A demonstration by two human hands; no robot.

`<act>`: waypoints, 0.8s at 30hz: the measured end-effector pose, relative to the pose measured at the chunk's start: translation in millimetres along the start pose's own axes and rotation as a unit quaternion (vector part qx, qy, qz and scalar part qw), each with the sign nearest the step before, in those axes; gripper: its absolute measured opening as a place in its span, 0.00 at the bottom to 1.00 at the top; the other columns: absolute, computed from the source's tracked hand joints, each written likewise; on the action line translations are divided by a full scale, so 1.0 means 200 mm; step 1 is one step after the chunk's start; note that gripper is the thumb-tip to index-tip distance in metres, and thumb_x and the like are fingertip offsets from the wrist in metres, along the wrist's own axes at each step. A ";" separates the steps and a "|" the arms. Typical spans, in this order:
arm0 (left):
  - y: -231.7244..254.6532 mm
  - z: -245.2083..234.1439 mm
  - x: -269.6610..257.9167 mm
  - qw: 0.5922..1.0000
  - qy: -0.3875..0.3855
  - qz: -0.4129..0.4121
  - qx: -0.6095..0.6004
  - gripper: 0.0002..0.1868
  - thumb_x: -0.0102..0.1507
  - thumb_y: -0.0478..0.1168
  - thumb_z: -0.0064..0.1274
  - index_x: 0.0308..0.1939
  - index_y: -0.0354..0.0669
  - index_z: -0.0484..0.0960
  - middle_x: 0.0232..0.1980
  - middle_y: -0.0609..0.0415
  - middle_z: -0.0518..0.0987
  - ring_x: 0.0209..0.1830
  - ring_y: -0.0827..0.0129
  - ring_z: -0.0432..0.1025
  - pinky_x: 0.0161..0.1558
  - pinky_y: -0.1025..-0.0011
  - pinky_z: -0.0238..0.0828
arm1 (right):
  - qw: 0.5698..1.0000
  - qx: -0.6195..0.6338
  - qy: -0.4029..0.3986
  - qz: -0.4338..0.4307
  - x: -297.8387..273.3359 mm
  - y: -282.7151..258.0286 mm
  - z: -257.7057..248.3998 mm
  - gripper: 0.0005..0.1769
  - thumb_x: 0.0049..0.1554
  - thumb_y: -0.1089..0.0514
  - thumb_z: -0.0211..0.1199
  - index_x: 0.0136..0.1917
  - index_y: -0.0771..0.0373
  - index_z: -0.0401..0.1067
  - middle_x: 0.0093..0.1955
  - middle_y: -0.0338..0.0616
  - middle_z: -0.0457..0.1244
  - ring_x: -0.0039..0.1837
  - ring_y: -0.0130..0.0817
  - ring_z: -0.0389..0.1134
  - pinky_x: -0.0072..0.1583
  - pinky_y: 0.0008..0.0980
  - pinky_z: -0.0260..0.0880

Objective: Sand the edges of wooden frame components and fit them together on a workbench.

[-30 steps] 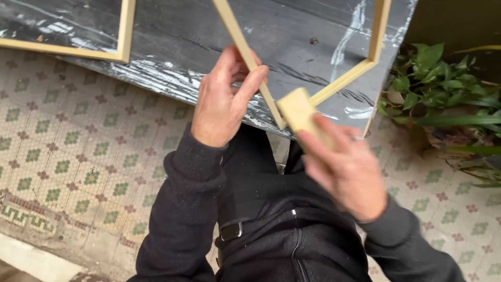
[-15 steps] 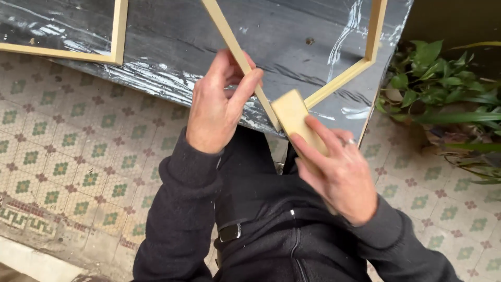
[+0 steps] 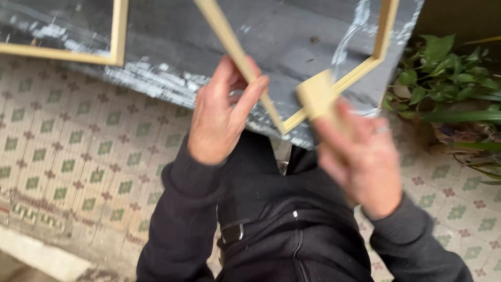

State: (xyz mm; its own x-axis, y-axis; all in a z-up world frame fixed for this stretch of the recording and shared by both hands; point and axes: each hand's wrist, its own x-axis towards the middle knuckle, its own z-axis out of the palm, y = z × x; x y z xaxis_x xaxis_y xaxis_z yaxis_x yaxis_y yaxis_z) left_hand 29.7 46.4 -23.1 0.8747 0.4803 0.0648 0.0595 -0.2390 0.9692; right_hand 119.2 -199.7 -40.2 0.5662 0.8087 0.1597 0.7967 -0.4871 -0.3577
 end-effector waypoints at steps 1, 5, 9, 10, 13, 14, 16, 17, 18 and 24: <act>0.01 0.00 0.01 1.000 -0.006 0.006 -0.002 0.11 0.71 0.39 0.55 0.52 0.36 0.72 0.44 0.52 0.83 0.47 0.70 0.83 0.50 0.70 0.83 | 1.000 -0.005 0.005 0.006 0.00 -0.01 0.00 0.33 0.47 0.60 0.73 0.68 0.51 0.76 0.73 0.55 0.63 0.59 0.52 0.65 0.60 0.44 0.69; 0.06 0.00 -0.02 0.999 -0.003 -0.017 0.052 0.11 0.71 0.38 0.55 0.51 0.36 0.73 0.43 0.51 0.83 0.45 0.69 0.83 0.49 0.70 0.82 | 0.998 0.046 -0.028 -0.015 -0.05 0.06 -0.07 0.36 0.43 0.59 0.74 0.66 0.51 0.76 0.71 0.52 0.66 0.61 0.52 0.67 0.61 0.43 0.69; 0.09 0.02 -0.05 0.996 0.003 -0.035 0.078 0.10 0.70 0.37 0.55 0.51 0.36 0.74 0.44 0.50 0.82 0.44 0.68 0.82 0.49 0.70 0.82 | 0.999 -0.028 0.000 0.031 -0.10 0.30 -0.21 0.34 0.42 0.63 0.75 0.64 0.56 0.77 0.69 0.54 0.65 0.60 0.53 0.67 0.61 0.47 0.69; 0.09 0.02 -0.07 0.996 -0.001 -0.037 0.081 0.10 0.70 0.37 0.55 0.51 0.36 0.74 0.44 0.50 0.82 0.44 0.68 0.82 0.49 0.70 0.82 | 0.999 -0.025 -0.001 0.035 -0.18 0.36 -0.20 0.34 0.42 0.63 0.75 0.64 0.56 0.77 0.69 0.54 0.65 0.60 0.53 0.67 0.61 0.47 0.69; 0.10 0.03 -0.14 0.994 -0.001 -0.027 0.107 0.09 0.70 0.35 0.56 0.51 0.36 0.74 0.47 0.50 0.83 0.45 0.67 0.82 0.50 0.70 0.81 | 0.991 0.086 0.005 0.106 -0.40 0.48 -0.18 0.32 0.45 0.63 0.74 0.64 0.58 0.75 0.75 0.55 0.64 0.66 0.48 0.67 0.58 0.34 0.73; 0.10 0.03 -0.15 0.992 0.004 -0.020 0.122 0.09 0.69 0.33 0.57 0.51 0.36 0.75 0.47 0.50 0.83 0.46 0.66 0.81 0.51 0.69 0.79 | 0.987 0.113 0.009 0.116 -0.43 0.50 -0.17 0.30 0.44 0.63 0.73 0.62 0.60 0.76 0.74 0.58 0.63 0.66 0.46 0.67 0.56 0.34 0.74; 0.08 0.04 -0.19 0.991 -0.001 -0.001 0.132 0.08 0.68 0.31 0.57 0.50 0.36 0.76 0.47 0.49 0.84 0.46 0.65 0.81 0.52 0.68 0.78 | 0.982 0.132 0.024 0.133 -0.47 0.52 -0.17 0.28 0.43 0.62 0.73 0.59 0.61 0.76 0.73 0.60 0.63 0.65 0.45 0.67 0.54 0.33 0.76; 0.05 0.04 -0.21 0.990 0.010 0.003 0.140 0.09 0.67 0.30 0.57 0.50 0.37 0.76 0.47 0.49 0.84 0.47 0.64 0.81 0.53 0.68 0.78 | 0.978 0.132 0.027 0.157 -0.47 0.51 -0.17 0.29 0.43 0.63 0.73 0.59 0.62 0.76 0.72 0.59 0.63 0.65 0.44 0.67 0.54 0.34 0.77; 0.03 0.03 -0.24 0.988 0.023 0.006 0.151 0.10 0.66 0.29 0.57 0.50 0.37 0.76 0.46 0.49 0.84 0.47 0.64 0.82 0.54 0.68 0.78 | 0.974 0.136 0.031 0.178 -0.47 0.51 -0.17 0.29 0.43 0.64 0.73 0.59 0.62 0.76 0.72 0.57 0.64 0.65 0.43 0.67 0.55 0.34 0.77; -0.11 0.14 -0.34 0.993 0.067 0.070 0.071 0.21 0.65 0.29 0.59 0.61 0.37 0.71 0.49 0.48 0.83 0.53 0.65 0.81 0.61 0.67 0.79 | 0.960 0.199 0.060 0.189 -0.49 0.49 -0.14 0.29 0.45 0.62 0.72 0.61 0.60 0.76 0.71 0.52 0.64 0.63 0.38 0.69 0.56 0.32 0.77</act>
State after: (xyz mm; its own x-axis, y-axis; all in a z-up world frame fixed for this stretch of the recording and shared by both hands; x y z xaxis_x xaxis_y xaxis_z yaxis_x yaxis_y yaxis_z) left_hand -17.2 -3.6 -55.9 0.8082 0.5392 0.2367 0.0169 -0.4231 0.9059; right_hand 147.3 -335.2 -65.0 0.8378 0.5441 0.0457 0.3996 -0.5539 -0.7304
